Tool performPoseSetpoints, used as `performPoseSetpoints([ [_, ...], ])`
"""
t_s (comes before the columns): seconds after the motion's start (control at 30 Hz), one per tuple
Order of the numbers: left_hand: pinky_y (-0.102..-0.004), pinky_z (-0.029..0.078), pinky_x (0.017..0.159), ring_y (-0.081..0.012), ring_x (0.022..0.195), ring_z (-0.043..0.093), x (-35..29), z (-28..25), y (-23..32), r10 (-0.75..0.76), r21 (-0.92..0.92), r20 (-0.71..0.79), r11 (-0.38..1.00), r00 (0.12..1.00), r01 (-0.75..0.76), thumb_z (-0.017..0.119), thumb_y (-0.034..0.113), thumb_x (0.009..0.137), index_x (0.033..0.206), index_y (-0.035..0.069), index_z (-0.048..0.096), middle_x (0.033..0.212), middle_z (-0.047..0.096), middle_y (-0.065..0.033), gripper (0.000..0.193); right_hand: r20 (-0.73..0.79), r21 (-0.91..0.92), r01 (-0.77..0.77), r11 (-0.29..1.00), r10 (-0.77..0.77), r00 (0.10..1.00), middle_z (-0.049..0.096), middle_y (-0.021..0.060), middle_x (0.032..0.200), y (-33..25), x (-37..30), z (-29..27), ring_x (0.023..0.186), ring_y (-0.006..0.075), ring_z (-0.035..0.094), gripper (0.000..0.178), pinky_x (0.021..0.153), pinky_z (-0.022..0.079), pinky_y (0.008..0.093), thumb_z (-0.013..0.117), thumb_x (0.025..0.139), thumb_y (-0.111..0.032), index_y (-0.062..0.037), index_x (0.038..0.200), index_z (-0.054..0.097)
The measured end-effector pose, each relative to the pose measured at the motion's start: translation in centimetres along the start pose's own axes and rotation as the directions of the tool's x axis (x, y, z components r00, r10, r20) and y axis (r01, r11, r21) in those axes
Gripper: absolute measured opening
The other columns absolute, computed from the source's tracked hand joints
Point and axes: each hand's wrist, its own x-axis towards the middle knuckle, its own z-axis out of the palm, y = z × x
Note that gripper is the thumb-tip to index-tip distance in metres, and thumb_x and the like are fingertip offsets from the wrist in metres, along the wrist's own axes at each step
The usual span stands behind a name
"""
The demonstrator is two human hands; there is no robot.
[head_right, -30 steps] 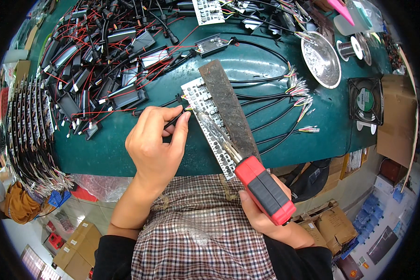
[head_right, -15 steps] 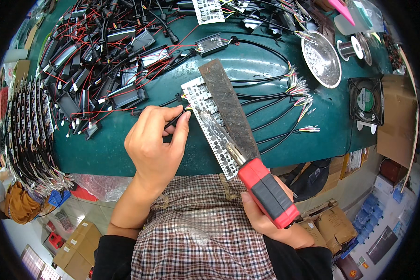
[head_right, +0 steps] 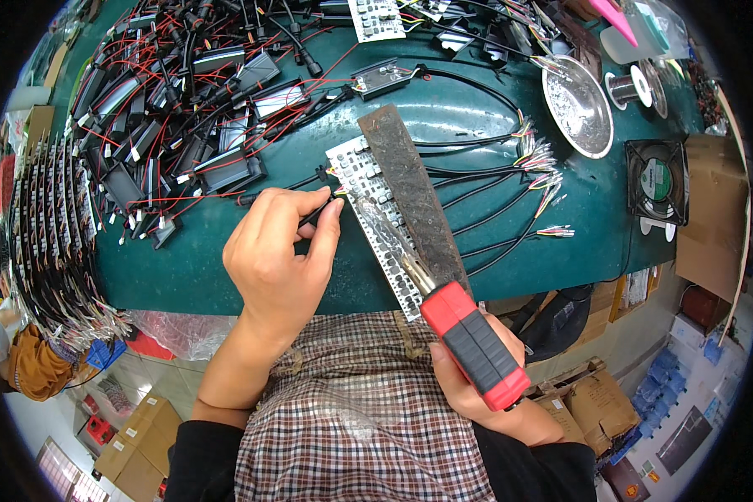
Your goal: The person handles circuit board panels, rubs a metal bar across a circuit board, and solders wires to it using a soldering tool.
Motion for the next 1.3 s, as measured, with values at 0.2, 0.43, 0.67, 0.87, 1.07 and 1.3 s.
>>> performPoseSetpoints([
  [0.2, -0.0249, 0.045, 0.047, -0.0126, 0.053, 0.060, 0.1, -0.1, 0.0, 0.010, 0.001, 0.004, 1.000, 1.000, -0.010, 0.080, 0.003, 0.074, 0.084, 0.004, 0.068, 0.076, 0.066, -0.0037, 0.015, 0.016, -0.041, 0.009, 0.999, -0.009, 1.000, 0.063, 0.0159, 0.085, 0.2, -0.5, -0.1, 0.067, 0.0302, 0.063, 0.026, 0.058, 0.052, 0.0367, 0.073, 0.072, -0.001, 0.0025, 0.096, 0.066],
  [0.43, -0.0248, 0.045, 0.047, -0.0124, 0.054, 0.060, 0.1, -0.1, 0.0, 0.016, -0.001, 0.005, 1.000, 1.000, -0.016, 0.079, 0.002, 0.074, 0.084, 0.004, 0.068, 0.077, 0.066, -0.0039, 0.015, -0.010, 0.013, -0.046, 0.999, 0.046, 0.999, 0.064, 0.0154, 0.086, -0.1, -0.4, 0.3, 0.069, 0.0290, 0.065, 0.026, 0.060, 0.053, 0.0360, 0.073, 0.072, -0.001, 0.0023, 0.097, 0.066],
  [0.67, -0.0248, 0.045, 0.048, -0.0126, 0.054, 0.060, 0.1, -0.1, 0.0, 0.015, 0.000, 0.006, 1.000, 1.000, -0.015, 0.079, 0.002, 0.074, 0.084, 0.004, 0.068, 0.078, 0.066, -0.0040, 0.015, -0.092, -0.067, 0.097, 0.993, -0.103, 0.990, 0.065, 0.0152, 0.089, -0.3, 0.0, 0.7, 0.070, 0.0285, 0.066, 0.026, 0.061, 0.053, 0.0354, 0.073, 0.072, -0.001, 0.0018, 0.097, 0.067],
  [0.87, -0.0249, 0.045, 0.048, -0.0128, 0.054, 0.060, 0.0, -0.1, -0.1, 0.015, -0.001, 0.004, 1.000, 1.000, -0.015, 0.080, 0.002, 0.073, 0.084, 0.004, 0.068, 0.078, 0.066, -0.0037, 0.016, -0.001, -0.016, 0.032, 0.999, -0.032, 0.999, 0.065, 0.0150, 0.088, -0.7, 0.0, 0.1, 0.070, 0.0285, 0.066, 0.026, 0.061, 0.053, 0.0353, 0.073, 0.072, 0.000, 0.0016, 0.097, 0.067],
  [1.07, -0.0249, 0.045, 0.047, -0.0129, 0.054, 0.060, 0.1, -0.1, -0.1, 0.023, 0.005, -0.001, 1.000, 1.000, -0.023, 0.080, 0.002, 0.072, 0.083, 0.004, 0.068, 0.077, 0.066, -0.0035, 0.017, 0.009, -0.030, 0.000, 1.000, 0.001, 1.000, 0.064, 0.0144, 0.085, -1.2, -0.2, -0.7, 0.069, 0.0286, 0.063, 0.027, 0.060, 0.050, 0.0355, 0.073, 0.072, 0.000, 0.0016, 0.098, 0.067],
  [1.3, -0.0245, 0.045, 0.047, -0.0131, 0.054, 0.060, 0.1, 0.0, -0.1, 0.025, -0.001, -0.004, 1.000, 1.000, -0.025, 0.080, 0.002, 0.072, 0.083, 0.004, 0.068, 0.077, 0.066, -0.0035, 0.017, -0.017, 0.030, -0.043, 0.999, 0.044, 0.999, 0.064, 0.0142, 0.085, -0.7, -0.6, -0.4, 0.069, 0.0287, 0.062, 0.027, 0.061, 0.050, 0.0359, 0.072, 0.072, 0.002, 0.0014, 0.098, 0.066],
])
